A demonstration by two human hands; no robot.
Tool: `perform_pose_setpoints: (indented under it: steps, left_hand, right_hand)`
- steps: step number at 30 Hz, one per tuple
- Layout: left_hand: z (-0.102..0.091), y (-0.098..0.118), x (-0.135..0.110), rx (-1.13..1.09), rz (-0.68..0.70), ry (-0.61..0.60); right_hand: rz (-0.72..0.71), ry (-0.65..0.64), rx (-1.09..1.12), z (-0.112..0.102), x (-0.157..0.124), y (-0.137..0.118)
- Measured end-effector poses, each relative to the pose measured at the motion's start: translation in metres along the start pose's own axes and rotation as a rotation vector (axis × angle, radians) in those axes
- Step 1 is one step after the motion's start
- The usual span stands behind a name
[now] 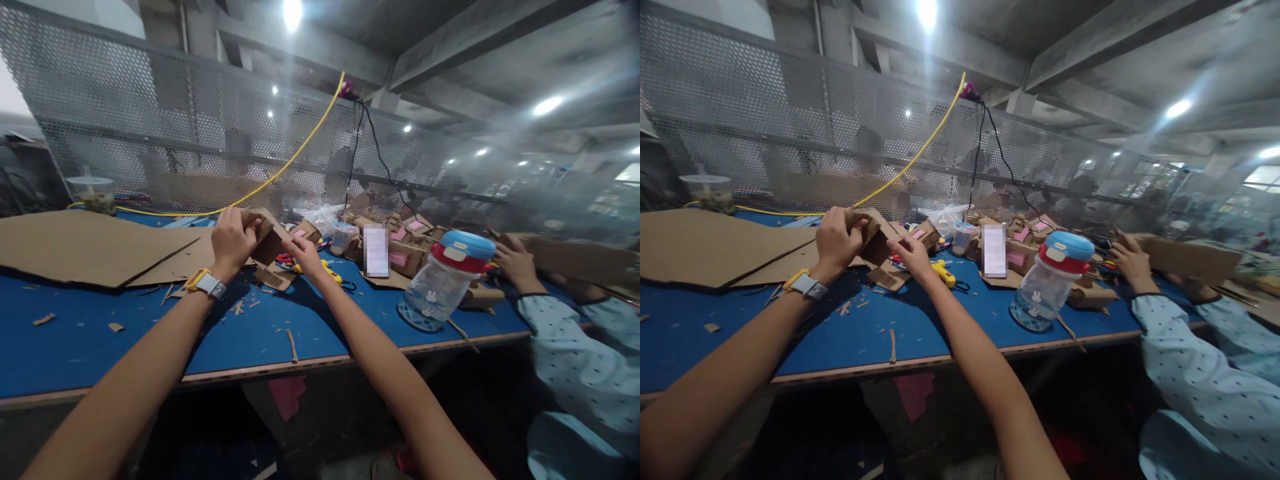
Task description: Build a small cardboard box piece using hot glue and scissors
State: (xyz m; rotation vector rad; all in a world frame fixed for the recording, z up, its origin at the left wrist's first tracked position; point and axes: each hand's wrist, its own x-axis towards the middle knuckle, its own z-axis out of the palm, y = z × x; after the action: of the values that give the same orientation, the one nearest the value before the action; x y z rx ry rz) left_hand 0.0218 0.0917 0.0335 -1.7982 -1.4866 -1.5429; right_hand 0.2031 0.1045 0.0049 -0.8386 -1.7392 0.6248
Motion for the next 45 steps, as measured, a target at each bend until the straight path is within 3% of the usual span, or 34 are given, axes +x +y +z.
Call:
perform_pose_setpoints:
  steps: [4,11,20,26,38,45]
  left_hand:
    - [0.003,0.002,-0.004,-0.018,0.079,-0.025]
    - [0.006,0.001,-0.009,-0.033,0.224,-0.161]
    - [0.005,-0.003,-0.015,-0.097,0.277,-0.213]
    - [-0.001,0.002,-0.016,-0.081,0.218,-0.176]
    - [-0.004,0.009,-0.016,-0.092,0.171,-0.151]
    - [-0.008,0.016,-0.015,-0.139,0.094,-0.124]
  right_hand:
    - [-0.062,0.082,-0.08,0.001,-0.004,-0.001]
    - [-0.147,0.147,-0.468,0.0,-0.007,0.008]
    - [-0.282,0.271,-0.806,-0.011,-0.013,0.01]
    - [-0.396,0.28,-0.831,-0.01,-0.014,0.013]
    - [-0.403,0.295,-0.869,-0.01,-0.016,0.009]
    - [-0.391,0.306,-0.771,-0.007,-0.014,0.005]
